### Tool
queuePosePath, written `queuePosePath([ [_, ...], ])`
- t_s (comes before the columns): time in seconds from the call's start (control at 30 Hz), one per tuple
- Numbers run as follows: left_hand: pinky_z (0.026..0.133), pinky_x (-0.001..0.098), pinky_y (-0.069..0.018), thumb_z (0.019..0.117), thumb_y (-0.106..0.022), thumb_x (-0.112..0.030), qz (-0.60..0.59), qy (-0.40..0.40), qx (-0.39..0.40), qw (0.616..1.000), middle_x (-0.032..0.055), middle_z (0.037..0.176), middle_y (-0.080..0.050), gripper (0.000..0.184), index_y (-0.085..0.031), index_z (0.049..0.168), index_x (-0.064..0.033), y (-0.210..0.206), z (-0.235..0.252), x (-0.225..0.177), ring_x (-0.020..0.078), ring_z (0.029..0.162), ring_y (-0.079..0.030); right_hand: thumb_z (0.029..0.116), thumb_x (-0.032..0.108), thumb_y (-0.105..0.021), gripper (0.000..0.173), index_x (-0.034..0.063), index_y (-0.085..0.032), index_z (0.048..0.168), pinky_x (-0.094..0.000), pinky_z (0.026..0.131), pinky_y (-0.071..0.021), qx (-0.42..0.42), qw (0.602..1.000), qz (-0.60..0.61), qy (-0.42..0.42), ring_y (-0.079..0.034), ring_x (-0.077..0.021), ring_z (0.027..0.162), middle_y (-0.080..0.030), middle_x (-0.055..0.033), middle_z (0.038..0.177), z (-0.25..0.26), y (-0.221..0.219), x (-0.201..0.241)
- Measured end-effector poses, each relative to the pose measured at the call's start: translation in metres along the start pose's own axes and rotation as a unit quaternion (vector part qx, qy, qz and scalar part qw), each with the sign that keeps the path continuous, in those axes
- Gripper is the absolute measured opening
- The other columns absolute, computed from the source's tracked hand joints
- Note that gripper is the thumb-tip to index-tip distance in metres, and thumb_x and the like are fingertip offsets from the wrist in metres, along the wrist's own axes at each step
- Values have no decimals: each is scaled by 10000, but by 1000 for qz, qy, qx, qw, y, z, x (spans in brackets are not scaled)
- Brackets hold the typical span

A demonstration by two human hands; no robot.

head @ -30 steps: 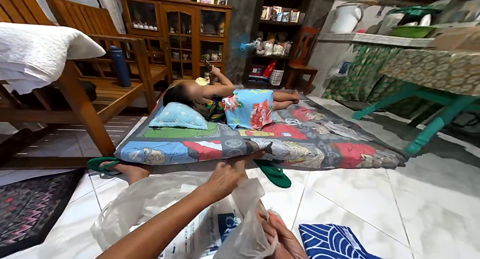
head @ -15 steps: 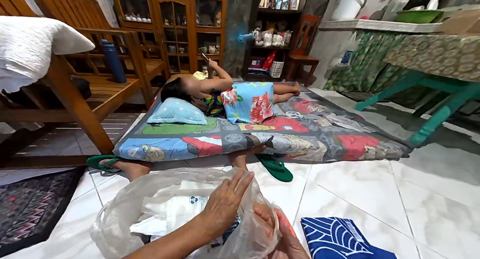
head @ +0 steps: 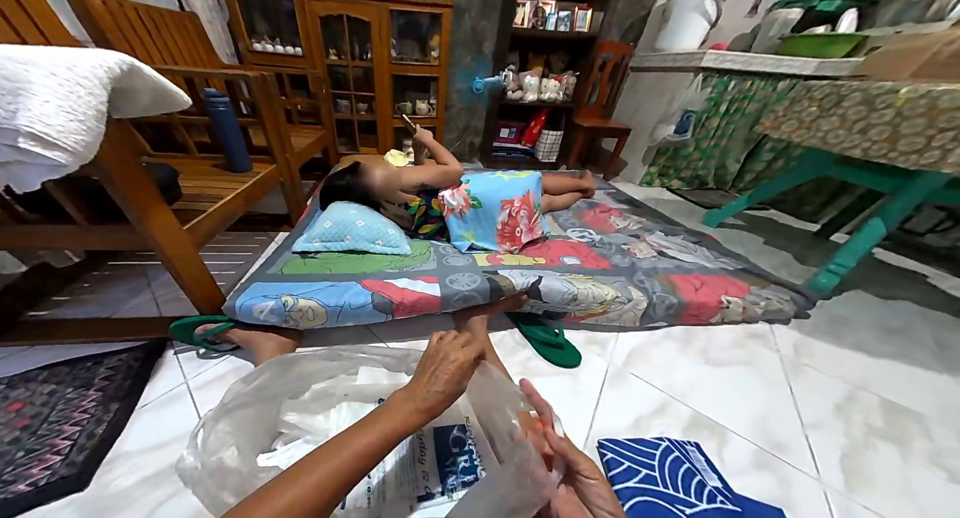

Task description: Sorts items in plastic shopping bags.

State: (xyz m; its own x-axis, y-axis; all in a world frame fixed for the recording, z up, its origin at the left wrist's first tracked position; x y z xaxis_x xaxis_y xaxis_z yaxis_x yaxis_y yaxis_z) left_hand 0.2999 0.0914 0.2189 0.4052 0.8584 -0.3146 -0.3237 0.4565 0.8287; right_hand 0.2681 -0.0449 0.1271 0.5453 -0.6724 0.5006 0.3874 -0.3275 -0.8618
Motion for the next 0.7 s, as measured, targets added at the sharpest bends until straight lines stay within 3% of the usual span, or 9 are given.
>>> queuePosePath([
  [0.07, 887, 558, -520, 925, -623, -25, 11, -9, -34, 999, 170, 954, -731, 121, -741, 943, -13, 5, 0, 0, 365, 941, -709, 953, 180, -675, 614, 265, -430, 1509, -254, 697, -607, 33, 998, -57, 22, -728, -124, 762, -757, -77, 1083, -3, -9, 4],
  [0.1, 877, 553, -524, 921, -611, -10, 16, -11, -37, 999, 166, 950, -731, 129, -739, 934, -16, 5, -1, 1, 363, 931, -710, 967, 167, -655, 554, 239, -482, 1489, -242, 706, -603, 27, 993, -104, 43, -725, -108, 781, -757, -64, 1092, -5, -11, 9],
  [0.17, 871, 559, -522, 912, -591, 18, 8, -13, -14, 1000, 171, 958, -726, 154, -735, 953, -18, 2, -3, 1, 371, 933, -704, 973, 85, -578, 315, 151, -706, 1253, -251, 789, -595, -36, 973, -208, 96, -729, -105, 897, -768, -53, 1078, -9, -10, 23],
  [0.27, 1055, 567, -397, 955, -477, 29, -149, 35, 111, 982, 214, 1204, -682, 329, -684, 1211, 24, -7, -1, 2, 382, 1180, -610, 960, 92, -570, 229, 121, -787, 1028, -269, 883, -580, -32, 940, -308, 146, -717, -109, 991, -772, -44, 1061, -7, -15, 38],
  [0.37, 1123, 448, -399, 1063, -307, -206, -336, 83, 152, 926, 215, 1348, -622, 477, -526, 1391, 61, -11, 9, 4, 273, 1293, -568, 944, 87, -554, 246, 153, -785, 998, -274, 927, -563, 25, 924, -349, 155, -702, -99, 1027, -767, -14, 1060, 1, -28, 41],
  [0.47, 1158, 605, -296, 1111, -287, -393, -227, 88, 257, 935, 246, 1376, -611, 589, -533, 1436, 32, -23, 19, 3, 387, 1351, -526, 933, 10, -486, 346, 127, -765, 1100, -294, 914, -581, 55, 920, -362, 141, -719, -116, 1001, -770, -23, 1061, 6, -44, 39],
  [0.53, 1144, 673, -261, 1098, -341, -467, -176, 123, 355, 910, 300, 1328, -617, 647, -626, 1312, 74, -34, 18, 2, 450, 1326, -525, 933, -24, -466, 357, 89, -743, 1127, -316, 888, -599, 45, 924, -356, 136, -735, -133, 954, -773, -32, 1019, 8, -49, 40],
  [0.57, 1077, 654, -348, 1084, -396, -478, -174, 138, 383, 897, 315, 1237, -644, 652, -657, 1230, 101, -37, 17, 1, 439, 1230, -583, 939, -27, -461, 347, 73, -739, 1122, -318, 861, -608, 25, 930, -343, 132, -741, -138, 922, -774, -38, 995, 9, -47, 42],
  [0.7, 760, 281, -494, 1037, -588, -271, -283, 156, 384, 865, 64, 868, -648, 339, -656, 1004, 59, -40, 18, -2, 64, 745, -563, 984, 12, -474, 269, 42, -720, 1089, -281, 767, -620, -83, 943, -304, 110, -744, -126, 827, -773, -50, 956, 0, -29, 46],
])
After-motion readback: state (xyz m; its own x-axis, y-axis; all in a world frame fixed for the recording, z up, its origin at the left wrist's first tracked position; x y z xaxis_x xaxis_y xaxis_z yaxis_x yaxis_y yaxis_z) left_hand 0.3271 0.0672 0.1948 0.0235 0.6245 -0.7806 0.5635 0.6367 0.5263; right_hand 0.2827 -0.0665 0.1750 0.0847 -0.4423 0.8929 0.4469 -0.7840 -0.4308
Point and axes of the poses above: each hand's wrist, its own z-axis towards the middle knuckle, its own y-axis out of the back of the hand, x = y × z, the point moved 10 cm from there along z, towards the middle knuckle
